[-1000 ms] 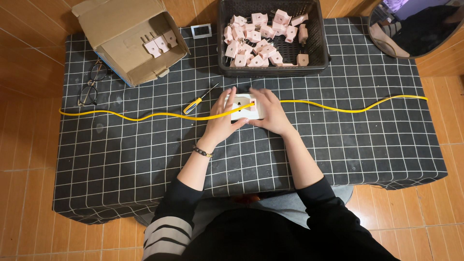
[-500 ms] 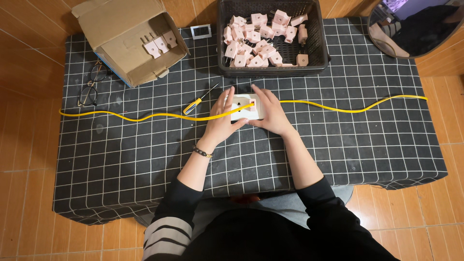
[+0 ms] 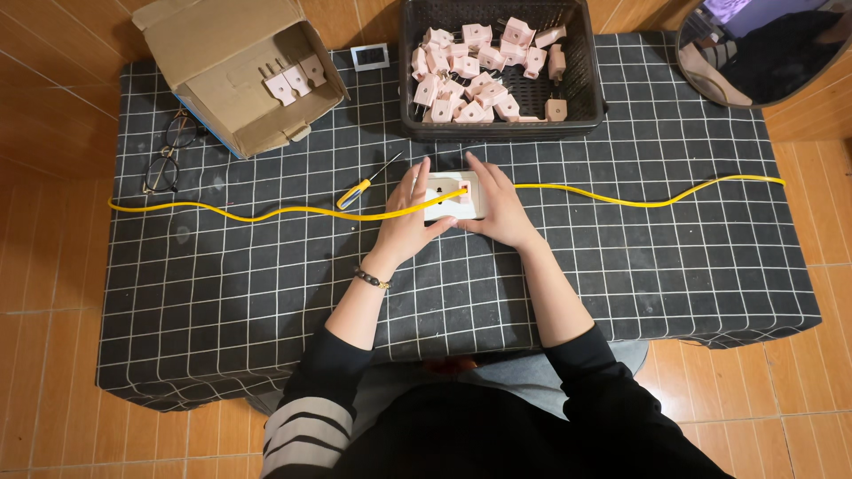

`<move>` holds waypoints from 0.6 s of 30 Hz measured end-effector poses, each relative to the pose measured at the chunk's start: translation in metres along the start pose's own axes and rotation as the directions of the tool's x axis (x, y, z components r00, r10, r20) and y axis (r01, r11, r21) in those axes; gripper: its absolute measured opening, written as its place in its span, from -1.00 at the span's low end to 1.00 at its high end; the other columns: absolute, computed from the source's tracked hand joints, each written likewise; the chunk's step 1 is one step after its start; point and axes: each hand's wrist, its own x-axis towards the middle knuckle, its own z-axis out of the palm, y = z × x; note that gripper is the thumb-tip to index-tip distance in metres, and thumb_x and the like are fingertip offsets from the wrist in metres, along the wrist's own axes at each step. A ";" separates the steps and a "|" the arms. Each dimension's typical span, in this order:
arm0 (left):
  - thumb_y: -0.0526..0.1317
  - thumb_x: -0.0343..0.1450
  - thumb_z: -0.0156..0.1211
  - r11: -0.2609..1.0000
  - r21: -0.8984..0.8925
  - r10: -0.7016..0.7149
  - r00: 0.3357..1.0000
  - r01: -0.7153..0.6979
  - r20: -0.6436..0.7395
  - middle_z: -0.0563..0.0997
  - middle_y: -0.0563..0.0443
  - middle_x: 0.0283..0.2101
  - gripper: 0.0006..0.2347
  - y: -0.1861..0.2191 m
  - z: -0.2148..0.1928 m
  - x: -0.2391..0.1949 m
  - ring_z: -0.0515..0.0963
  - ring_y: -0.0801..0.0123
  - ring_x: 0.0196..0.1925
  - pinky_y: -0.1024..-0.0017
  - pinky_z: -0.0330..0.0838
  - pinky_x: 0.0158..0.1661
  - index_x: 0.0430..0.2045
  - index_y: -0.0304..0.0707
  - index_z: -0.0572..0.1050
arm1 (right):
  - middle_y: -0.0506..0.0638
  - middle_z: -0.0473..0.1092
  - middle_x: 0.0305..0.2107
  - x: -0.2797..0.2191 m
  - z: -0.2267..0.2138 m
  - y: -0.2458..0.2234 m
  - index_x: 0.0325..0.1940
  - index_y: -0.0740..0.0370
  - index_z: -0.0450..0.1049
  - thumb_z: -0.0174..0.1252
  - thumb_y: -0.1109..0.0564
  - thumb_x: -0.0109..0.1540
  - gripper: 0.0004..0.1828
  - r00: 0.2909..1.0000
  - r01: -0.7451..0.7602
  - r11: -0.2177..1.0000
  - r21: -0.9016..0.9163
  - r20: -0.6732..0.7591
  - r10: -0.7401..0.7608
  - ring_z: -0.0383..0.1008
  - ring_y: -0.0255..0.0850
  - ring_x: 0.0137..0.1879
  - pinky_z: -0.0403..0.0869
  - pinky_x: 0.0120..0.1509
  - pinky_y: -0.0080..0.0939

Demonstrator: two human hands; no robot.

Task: The person uses a screwdriver to tighten screws on a pink electrical plug attached to a yellow wire. They then insert the plug into a white socket to test the connection. Afterward, they disassemble the plug and begin working on another pink plug component.

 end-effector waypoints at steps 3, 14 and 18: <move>0.01 0.43 0.38 0.999 0.039 0.029 0.999 -0.029 0.014 0.06 -0.39 0.50 -0.17 -0.006 0.004 0.001 0.17 -0.34 0.51 -0.29 0.07 0.39 0.54 -0.01 -0.08 | 0.30 0.37 0.08 0.001 0.006 0.014 0.43 0.16 0.36 0.67 0.11 -0.17 0.11 0.998 0.064 0.996 -0.070 0.003 -0.064 0.44 0.34 0.14 0.36 0.26 0.24; 0.04 0.42 0.37 1.000 0.019 0.004 0.999 -0.005 0.032 0.06 -0.39 0.50 -0.20 -0.005 0.002 0.001 0.16 -0.34 0.51 -0.30 0.07 0.39 0.52 0.00 -0.01 | 0.34 0.35 0.12 -0.001 0.005 0.012 0.49 0.17 0.29 0.67 0.10 -0.15 0.17 1.000 0.024 0.998 -0.051 0.008 -0.023 0.42 0.35 0.19 0.32 0.33 0.23; 0.02 0.42 0.38 1.000 0.012 0.002 1.000 -0.003 0.023 0.08 -0.42 0.49 -0.15 0.000 -0.001 0.000 0.16 -0.35 0.52 -0.31 0.06 0.39 0.54 0.03 -0.12 | 0.45 0.32 0.20 -0.004 0.005 0.011 0.62 0.21 0.06 0.65 0.15 -0.13 0.33 1.000 -0.004 1.000 -0.007 0.007 0.005 0.34 0.44 0.29 0.22 0.43 0.37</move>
